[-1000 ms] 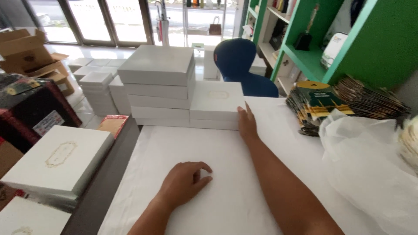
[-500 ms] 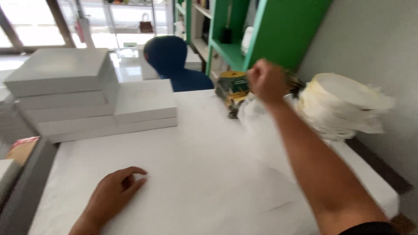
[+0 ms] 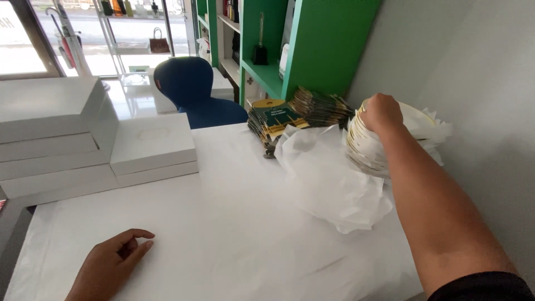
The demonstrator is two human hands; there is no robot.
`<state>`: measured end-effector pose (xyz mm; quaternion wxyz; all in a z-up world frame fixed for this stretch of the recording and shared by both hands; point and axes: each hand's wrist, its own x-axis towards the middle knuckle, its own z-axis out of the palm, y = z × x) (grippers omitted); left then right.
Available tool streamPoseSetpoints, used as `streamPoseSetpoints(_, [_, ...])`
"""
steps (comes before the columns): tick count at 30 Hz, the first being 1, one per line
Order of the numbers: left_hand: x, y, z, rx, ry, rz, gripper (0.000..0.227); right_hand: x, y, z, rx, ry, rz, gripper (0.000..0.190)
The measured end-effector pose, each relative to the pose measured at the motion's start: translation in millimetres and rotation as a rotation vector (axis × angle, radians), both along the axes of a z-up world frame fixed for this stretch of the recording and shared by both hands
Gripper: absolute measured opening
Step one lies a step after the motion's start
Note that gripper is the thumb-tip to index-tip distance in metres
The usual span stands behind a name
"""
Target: The person wraps ceramic plates in protective paper and places them into individual white boxes.
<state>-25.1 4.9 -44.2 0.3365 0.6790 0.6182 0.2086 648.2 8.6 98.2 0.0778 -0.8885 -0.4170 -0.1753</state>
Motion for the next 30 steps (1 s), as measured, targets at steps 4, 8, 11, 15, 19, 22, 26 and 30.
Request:
streamPoseSetpoints(4, [-2,7,-9,0.021,-0.039,-0.002,0.020,-19,-11,13,0.064,0.059,-0.036,0.021])
streamPoseSetpoints(8, [3,-5,7,-0.015,-0.058,0.018,0.022,-35,-34,24,0.001,-0.095,0.044,0.035])
streamPoseSetpoints(11, [3,-5,7,-0.018,-0.057,0.024,0.022,-48,-50,32,-0.035,-0.038,0.090,0.046])
streamPoseSetpoints(15, [0,-1,-2,0.020,-0.032,-0.002,0.022,-70,-43,43,-0.190,-0.006,-0.030,0.032])
streamPoseSetpoints(19, [-1,4,-6,0.029,-0.009,-0.005,0.022,-75,-20,37,-0.289,-0.081,-0.063,0.026])
streamPoseSetpoints(22, [-2,4,-7,0.008,-0.058,0.017,0.022,-61,0,35,-0.403,-0.010,-0.217,0.018])
streamPoseSetpoints(26, [-2,2,-2,0.025,-0.040,0.007,0.022,-37,5,48,-0.395,-0.119,-0.204,0.030])
streamPoseSetpoints(30, [1,-5,6,0.010,-0.137,-0.002,0.023,0,-13,76,-0.088,-0.017,-0.242,0.051])
